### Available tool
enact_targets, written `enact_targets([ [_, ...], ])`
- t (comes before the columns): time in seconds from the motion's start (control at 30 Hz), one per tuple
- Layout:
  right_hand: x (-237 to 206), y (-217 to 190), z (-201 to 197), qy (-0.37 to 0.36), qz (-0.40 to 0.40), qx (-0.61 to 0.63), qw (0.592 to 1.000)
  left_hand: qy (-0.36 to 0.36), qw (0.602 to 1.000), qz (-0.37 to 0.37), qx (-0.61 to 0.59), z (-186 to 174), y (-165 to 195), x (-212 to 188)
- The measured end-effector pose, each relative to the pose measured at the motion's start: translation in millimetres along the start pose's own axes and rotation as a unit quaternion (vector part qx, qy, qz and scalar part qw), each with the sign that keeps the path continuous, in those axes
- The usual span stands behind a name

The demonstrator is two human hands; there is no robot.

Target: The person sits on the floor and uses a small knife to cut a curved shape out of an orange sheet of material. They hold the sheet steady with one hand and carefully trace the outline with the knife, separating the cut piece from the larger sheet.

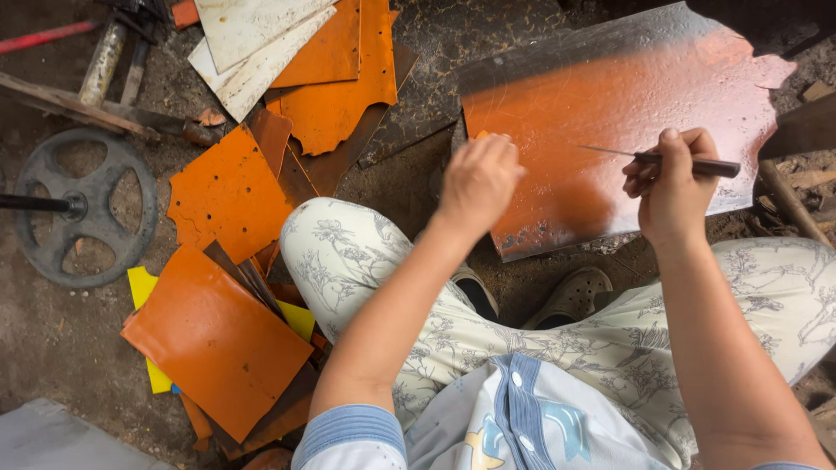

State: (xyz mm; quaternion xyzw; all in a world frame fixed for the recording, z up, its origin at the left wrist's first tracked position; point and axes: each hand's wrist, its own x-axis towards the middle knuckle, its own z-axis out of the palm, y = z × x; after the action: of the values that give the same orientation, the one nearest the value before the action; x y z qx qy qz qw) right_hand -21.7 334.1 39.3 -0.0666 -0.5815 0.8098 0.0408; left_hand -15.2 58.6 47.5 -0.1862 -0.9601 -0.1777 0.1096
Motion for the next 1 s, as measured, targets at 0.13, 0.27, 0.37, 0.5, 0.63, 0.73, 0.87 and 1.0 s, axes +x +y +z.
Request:
enact_targets([
  [0.13, 18, -4, 15, -0.048, -0.032, -0.027, 0.998, 0.019, 1.0, 0.005, -0.021, 11, 41, -17],
  [0.27, 21, -4, 21, -0.056, -0.065, -0.141, 0.986, 0.055, 0.994, -0.062, -0.066, 17, 21, -26],
  [0.37, 14, 10, 29, -0.109, -0.192, -0.283, 0.933, 0.054, 0.978, -0.145, -0.136, 13, -22, -23],
  [0.5, -20, 30, 41, -0.093, -0.214, -0.422, 0.876, 0.013, 0.972, -0.161, -0.171, 12, -37, -15],
  [0.63, -35, 39, 54, -0.146, -0.314, -0.464, 0.816, -0.012, 0.98, -0.129, -0.149, 15, -28, -14],
  [0.73, -37, 40, 66, -0.164, -0.287, -0.489, 0.808, -0.025, 0.982, -0.117, -0.145, 17, -27, -13],
  [0.87, -30, 40, 72, -0.174, -0.285, -0.478, 0.812, -0.022, 0.981, -0.125, -0.148, 9, -25, -6],
  [1.0, -34, 49, 56, -0.18, -0.238, -0.428, 0.853, -0.043, 0.991, -0.102, -0.071, -4, -12, -2],
])
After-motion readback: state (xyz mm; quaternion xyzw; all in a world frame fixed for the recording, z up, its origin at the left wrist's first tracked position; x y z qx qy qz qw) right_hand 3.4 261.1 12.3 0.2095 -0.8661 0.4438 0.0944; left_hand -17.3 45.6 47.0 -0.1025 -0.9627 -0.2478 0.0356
